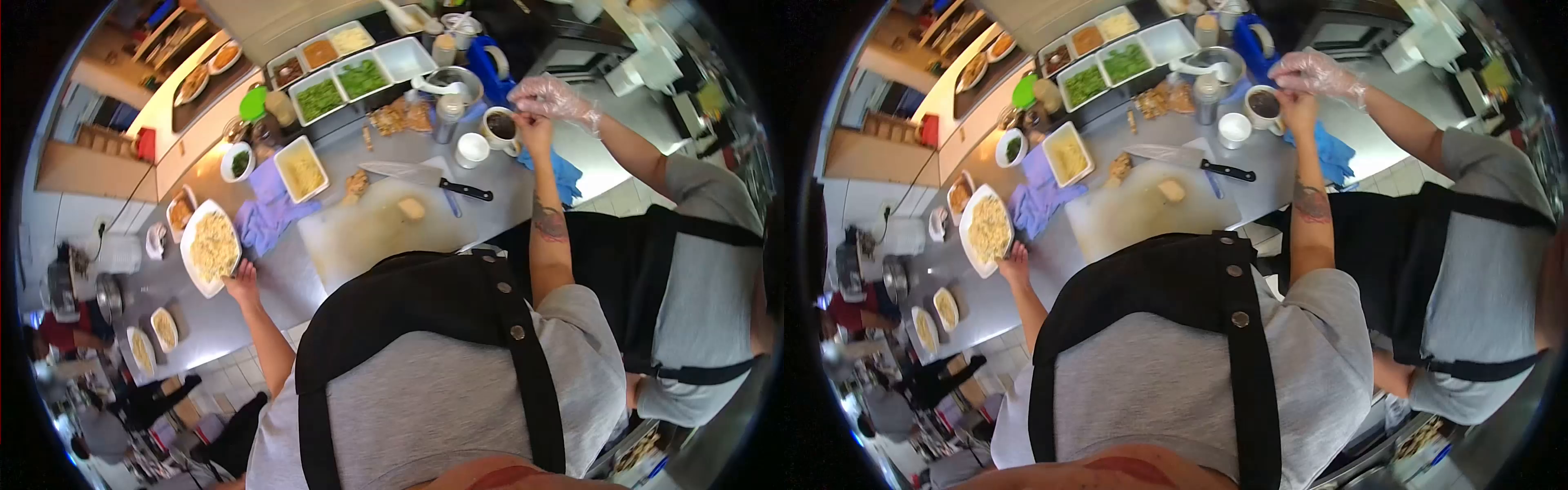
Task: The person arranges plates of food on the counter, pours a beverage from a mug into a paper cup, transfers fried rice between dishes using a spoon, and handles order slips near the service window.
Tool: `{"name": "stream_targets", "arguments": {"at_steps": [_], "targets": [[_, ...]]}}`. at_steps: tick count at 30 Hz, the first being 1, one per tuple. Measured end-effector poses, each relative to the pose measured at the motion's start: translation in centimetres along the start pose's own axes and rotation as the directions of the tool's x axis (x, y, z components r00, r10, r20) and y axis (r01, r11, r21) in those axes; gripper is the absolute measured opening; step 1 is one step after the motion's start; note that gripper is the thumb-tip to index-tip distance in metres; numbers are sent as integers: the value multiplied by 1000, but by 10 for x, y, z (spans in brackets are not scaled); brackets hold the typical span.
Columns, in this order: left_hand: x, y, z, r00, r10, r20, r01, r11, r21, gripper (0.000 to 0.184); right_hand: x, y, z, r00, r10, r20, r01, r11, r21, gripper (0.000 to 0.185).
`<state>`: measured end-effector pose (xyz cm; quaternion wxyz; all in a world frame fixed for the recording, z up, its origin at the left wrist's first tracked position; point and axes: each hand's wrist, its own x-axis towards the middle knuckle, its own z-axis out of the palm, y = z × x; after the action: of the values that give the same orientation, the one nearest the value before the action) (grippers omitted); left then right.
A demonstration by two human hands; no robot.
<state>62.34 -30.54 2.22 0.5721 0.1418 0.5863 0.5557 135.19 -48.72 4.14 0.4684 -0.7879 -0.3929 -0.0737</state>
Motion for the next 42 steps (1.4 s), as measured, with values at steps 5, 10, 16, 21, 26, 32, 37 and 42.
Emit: {"name": "stream_targets", "arguments": {"at_steps": [5,10,16,21,26,32,37,42], "targets": [[-38,-65,48,982,111,-155,-99,992,79,55,1,-55,-16,988,148,-49,-142,984,109,14],[-75,-107,77,987,159,15,-157,955,250,41,3,-61,-16,962,137,238,-180,969,171,18],[-70,-131,55,823,421,382,-560,715,419,26,2,-48,-25,922,49,385,-44,999,-21,15],[-99,-124,70,754,518,404,-653,522,548,22,7,-51,-25,992,-73,104,82,993,-84,12],[-94,-125,70,707,573,415,-685,410,602,22,10,-70,-25,927,25,373,-24,1000,-7,14],[-93,-127,69,661,598,453,-712,311,629,22,18,-40,-22,942,-217,256,272,940,-206,14],[-92,-127,68,627,608,487,-731,244,637,23,13,-57,-20,978,-129,162,139,989,-50,14],[-95,-126,69,638,605,476,-727,267,633,23,19,-63,-31,893,120,433,-109,993,-51,15]]}}
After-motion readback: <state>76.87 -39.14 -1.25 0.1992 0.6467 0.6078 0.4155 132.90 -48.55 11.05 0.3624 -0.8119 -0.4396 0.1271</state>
